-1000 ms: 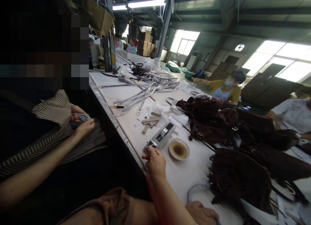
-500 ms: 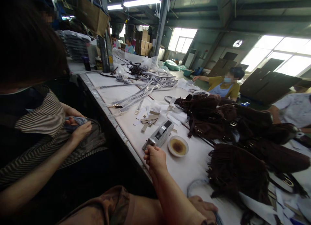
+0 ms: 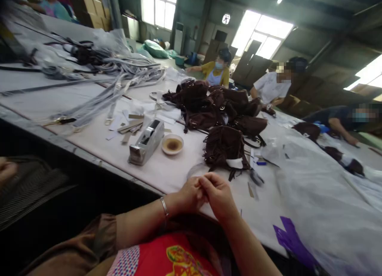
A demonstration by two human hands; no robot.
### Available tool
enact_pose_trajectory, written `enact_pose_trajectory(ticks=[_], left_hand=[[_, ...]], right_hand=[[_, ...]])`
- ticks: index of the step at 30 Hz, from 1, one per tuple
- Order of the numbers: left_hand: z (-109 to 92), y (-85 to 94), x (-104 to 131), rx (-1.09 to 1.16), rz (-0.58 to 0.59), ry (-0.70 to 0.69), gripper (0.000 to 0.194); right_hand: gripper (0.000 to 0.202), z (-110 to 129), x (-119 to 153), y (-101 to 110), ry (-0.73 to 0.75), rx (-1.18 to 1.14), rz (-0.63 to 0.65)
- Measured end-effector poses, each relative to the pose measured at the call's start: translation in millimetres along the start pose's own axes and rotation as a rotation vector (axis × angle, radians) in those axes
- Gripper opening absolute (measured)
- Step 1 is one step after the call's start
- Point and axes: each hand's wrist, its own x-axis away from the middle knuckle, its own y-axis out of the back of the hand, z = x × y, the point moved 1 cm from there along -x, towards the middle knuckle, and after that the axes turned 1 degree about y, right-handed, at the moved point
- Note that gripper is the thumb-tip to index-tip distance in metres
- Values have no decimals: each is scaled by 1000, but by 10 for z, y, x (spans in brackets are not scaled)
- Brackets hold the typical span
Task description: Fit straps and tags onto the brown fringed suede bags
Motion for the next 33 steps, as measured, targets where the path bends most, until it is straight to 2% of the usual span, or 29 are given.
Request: enact_pose_trajectory(ticks=[1, 3, 6, 9, 14, 20, 29, 33], left_hand=[[-35, -179, -77, 6, 15, -22, 16], [-36, -379, -144, 7, 8, -22, 17], [24, -427, -131, -12, -12, -11, 19], [25, -397, -106, -33, 2, -9, 17], [-50, -398, -88, -81, 8, 20, 16], [-87, -399, -68, -160, 1, 8, 17], [-77, -426, -69, -190, 13, -27, 17], [-58, -446, -64, -185, 19, -36, 15]], right_hand=[[30, -49, 82, 220, -3, -4, -73], [32, -181, 234, 538, -30, 46, -153], [37, -372, 370, 710, -126, 188, -120], [38, -479, 364, 685, -178, 251, -81], [40, -548, 249, 642, -164, 221, -106], [45, -614, 214, 660, -252, 179, -108], [43, -728, 164, 763, -333, 102, -48], [43, -748, 134, 747, -375, 67, -61]])
